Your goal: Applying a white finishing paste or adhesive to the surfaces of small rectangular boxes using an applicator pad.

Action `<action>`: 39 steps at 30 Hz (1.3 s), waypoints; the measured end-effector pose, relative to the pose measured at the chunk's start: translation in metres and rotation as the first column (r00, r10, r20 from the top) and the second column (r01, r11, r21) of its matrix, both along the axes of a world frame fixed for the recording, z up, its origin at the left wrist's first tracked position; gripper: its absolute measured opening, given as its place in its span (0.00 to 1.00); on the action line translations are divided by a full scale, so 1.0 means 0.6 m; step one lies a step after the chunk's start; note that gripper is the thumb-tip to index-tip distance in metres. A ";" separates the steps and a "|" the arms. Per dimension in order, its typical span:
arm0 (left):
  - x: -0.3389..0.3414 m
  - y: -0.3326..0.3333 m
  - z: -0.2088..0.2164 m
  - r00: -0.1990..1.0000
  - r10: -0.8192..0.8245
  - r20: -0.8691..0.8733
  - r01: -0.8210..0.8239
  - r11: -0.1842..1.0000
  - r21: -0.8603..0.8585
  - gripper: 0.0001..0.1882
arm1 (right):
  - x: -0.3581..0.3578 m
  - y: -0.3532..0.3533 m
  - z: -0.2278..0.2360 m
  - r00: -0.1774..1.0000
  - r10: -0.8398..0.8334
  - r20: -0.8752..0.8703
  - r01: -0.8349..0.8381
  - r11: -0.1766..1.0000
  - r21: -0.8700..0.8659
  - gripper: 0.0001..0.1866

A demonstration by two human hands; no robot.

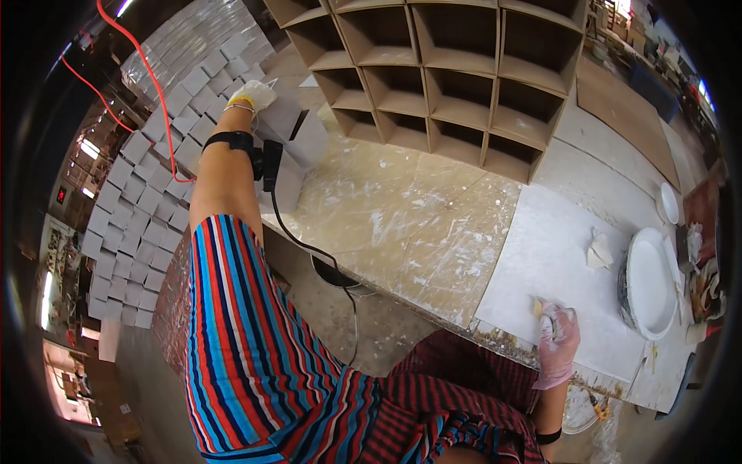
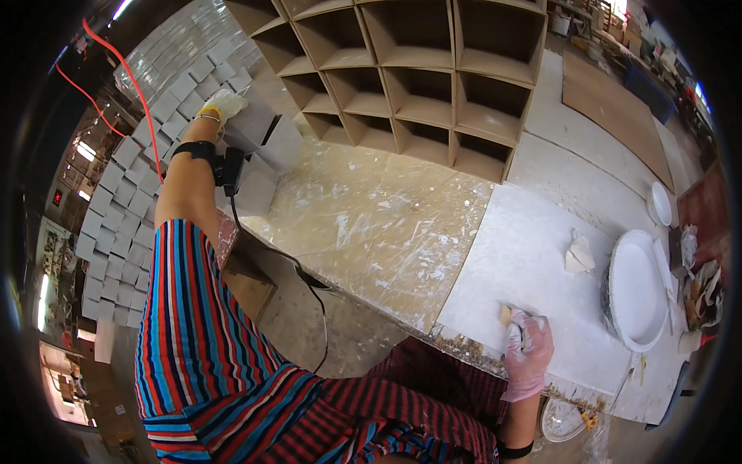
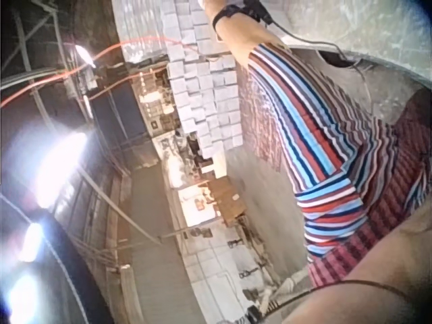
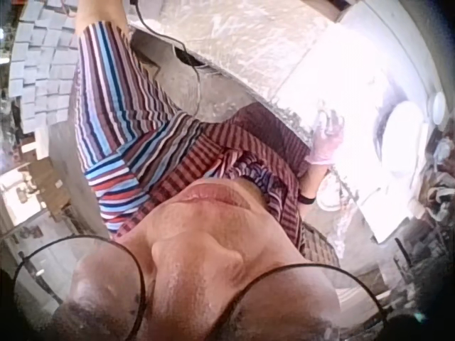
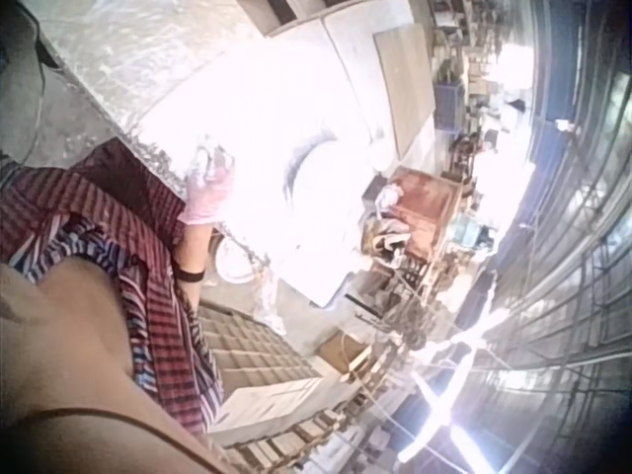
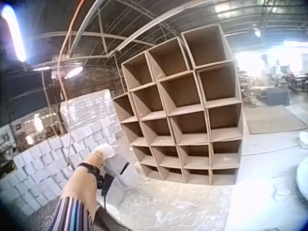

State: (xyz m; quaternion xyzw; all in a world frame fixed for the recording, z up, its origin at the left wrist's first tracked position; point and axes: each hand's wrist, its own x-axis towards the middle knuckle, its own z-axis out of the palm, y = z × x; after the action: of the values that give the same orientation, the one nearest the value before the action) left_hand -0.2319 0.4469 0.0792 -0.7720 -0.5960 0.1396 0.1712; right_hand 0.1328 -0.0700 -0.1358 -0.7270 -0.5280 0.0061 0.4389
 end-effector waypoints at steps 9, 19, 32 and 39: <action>0.002 0.059 -0.034 0.887 -0.317 -0.335 0.377 0.917 0.133 0.15 | -0.001 0.002 0.006 1.000 0.001 0.006 0.000 1.000 -0.024 0.10; 0.027 -0.032 0.006 0.909 -0.225 0.349 0.176 0.970 0.167 0.20 | -0.001 0.002 0.005 1.000 0.012 -0.008 -0.012 1.000 -0.011 0.10; -0.038 -0.008 -0.005 0.945 -0.286 -0.162 0.304 0.947 0.105 0.16 | -0.002 -0.001 0.002 1.000 0.016 -0.009 -0.016 1.000 -0.002 0.10; -0.047 -0.054 0.008 0.900 -0.078 0.429 0.052 0.996 0.072 0.22 | 0.000 -0.002 -0.002 1.000 0.012 -0.010 -0.012 1.000 0.005 0.10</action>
State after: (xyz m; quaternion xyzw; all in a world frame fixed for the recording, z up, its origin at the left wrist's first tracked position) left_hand -0.2603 0.4142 0.0842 -0.7977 -0.5970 -0.0582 0.0623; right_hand 0.1326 -0.0711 -0.1369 -0.7227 -0.5302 0.0109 0.4433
